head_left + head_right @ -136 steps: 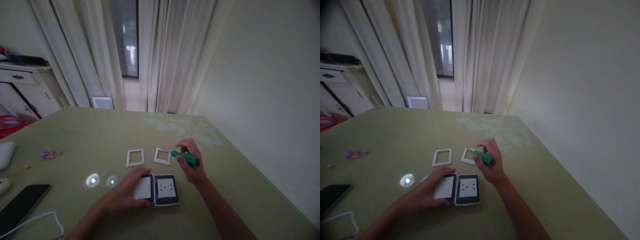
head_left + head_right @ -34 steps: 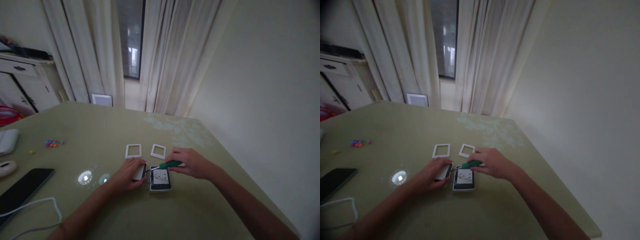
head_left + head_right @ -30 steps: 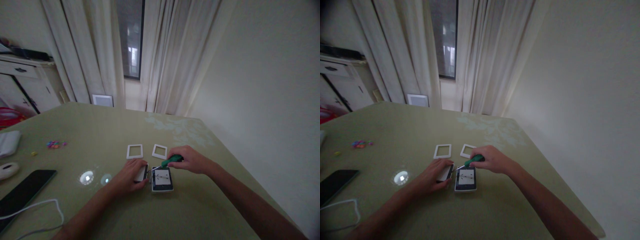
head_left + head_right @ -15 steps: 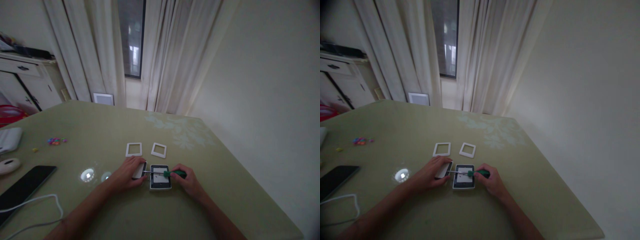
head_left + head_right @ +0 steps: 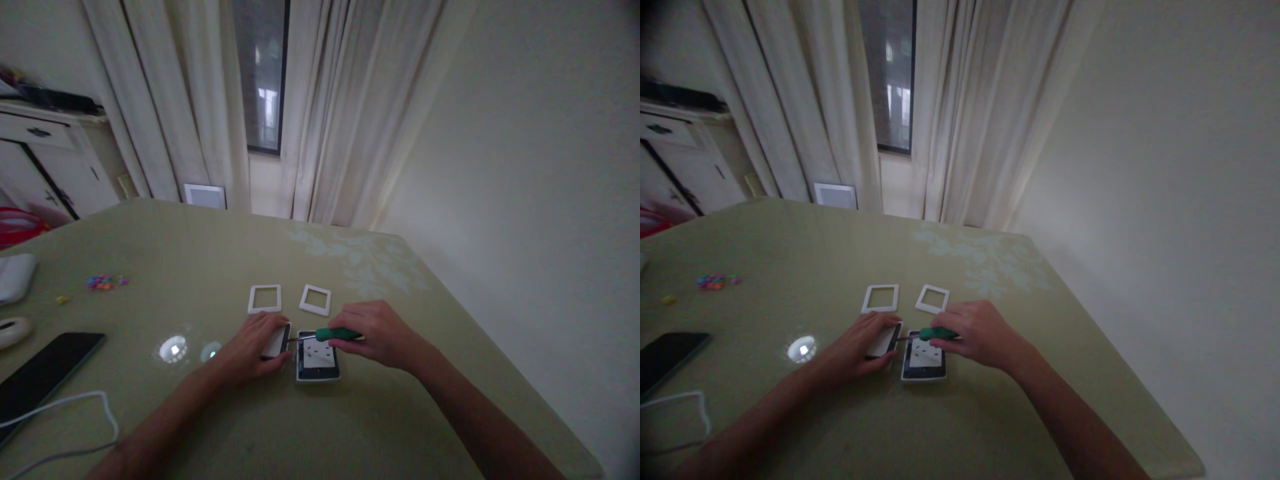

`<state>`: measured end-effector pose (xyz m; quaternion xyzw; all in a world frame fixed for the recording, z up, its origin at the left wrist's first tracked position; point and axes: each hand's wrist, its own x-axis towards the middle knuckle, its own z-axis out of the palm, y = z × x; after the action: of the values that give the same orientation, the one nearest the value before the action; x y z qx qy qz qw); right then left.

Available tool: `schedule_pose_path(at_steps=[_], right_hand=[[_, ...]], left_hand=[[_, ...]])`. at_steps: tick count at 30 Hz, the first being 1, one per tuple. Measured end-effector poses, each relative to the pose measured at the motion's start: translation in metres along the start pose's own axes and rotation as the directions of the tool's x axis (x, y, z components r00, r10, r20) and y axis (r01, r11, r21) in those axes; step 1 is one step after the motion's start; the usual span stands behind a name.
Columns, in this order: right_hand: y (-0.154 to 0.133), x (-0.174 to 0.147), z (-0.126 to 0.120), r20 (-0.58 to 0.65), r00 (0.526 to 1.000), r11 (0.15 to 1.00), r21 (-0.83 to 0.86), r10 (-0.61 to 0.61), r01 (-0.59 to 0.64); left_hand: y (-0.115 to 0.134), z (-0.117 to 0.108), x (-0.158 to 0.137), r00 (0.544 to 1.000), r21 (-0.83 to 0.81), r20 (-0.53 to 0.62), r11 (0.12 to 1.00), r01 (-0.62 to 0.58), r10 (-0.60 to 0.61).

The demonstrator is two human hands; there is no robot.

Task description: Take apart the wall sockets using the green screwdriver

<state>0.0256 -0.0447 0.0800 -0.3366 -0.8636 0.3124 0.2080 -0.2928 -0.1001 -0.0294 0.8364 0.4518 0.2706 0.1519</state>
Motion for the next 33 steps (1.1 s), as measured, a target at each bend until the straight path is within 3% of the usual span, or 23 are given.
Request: schedule_pose_path(at_steps=[3,9,15,22,29,33], right_hand=[[0.009,0.006,0.003,-0.019,1.000,0.999,0.024,0.022,-0.022],[0.050,-0.028,0.055,-0.229,0.953,0.974,0.160,0.197,-0.163],[0.048,-0.042,0.093,-0.289,0.915,0.940,0.276,0.282,-0.202],[0.056,-0.045,0.080,-0.325,0.894,0.930,0.300,0.307,-0.211],[0.052,-0.053,0.076,-0.301,0.908,0.933,0.298,0.291,-0.201],[0.055,-0.057,0.068,-0.356,0.882,0.928,0.318,0.308,-0.196]], left_hand=[[-0.002,0.003,0.000,1.000,0.011,-0.010,1.000,0.003,-0.002],[-0.004,0.002,-0.001,1.000,0.010,-0.014,1.000,0.003,-0.003],[0.006,0.008,0.003,1.000,0.011,0.009,1.000,-0.024,0.024],[0.005,0.013,0.004,1.000,0.057,-0.012,0.998,0.010,-0.009],[0.009,0.002,0.001,1.000,0.049,-0.007,0.999,0.012,-0.012],[0.012,-0.010,0.009,0.994,0.072,-0.012,0.991,0.110,-0.109]])
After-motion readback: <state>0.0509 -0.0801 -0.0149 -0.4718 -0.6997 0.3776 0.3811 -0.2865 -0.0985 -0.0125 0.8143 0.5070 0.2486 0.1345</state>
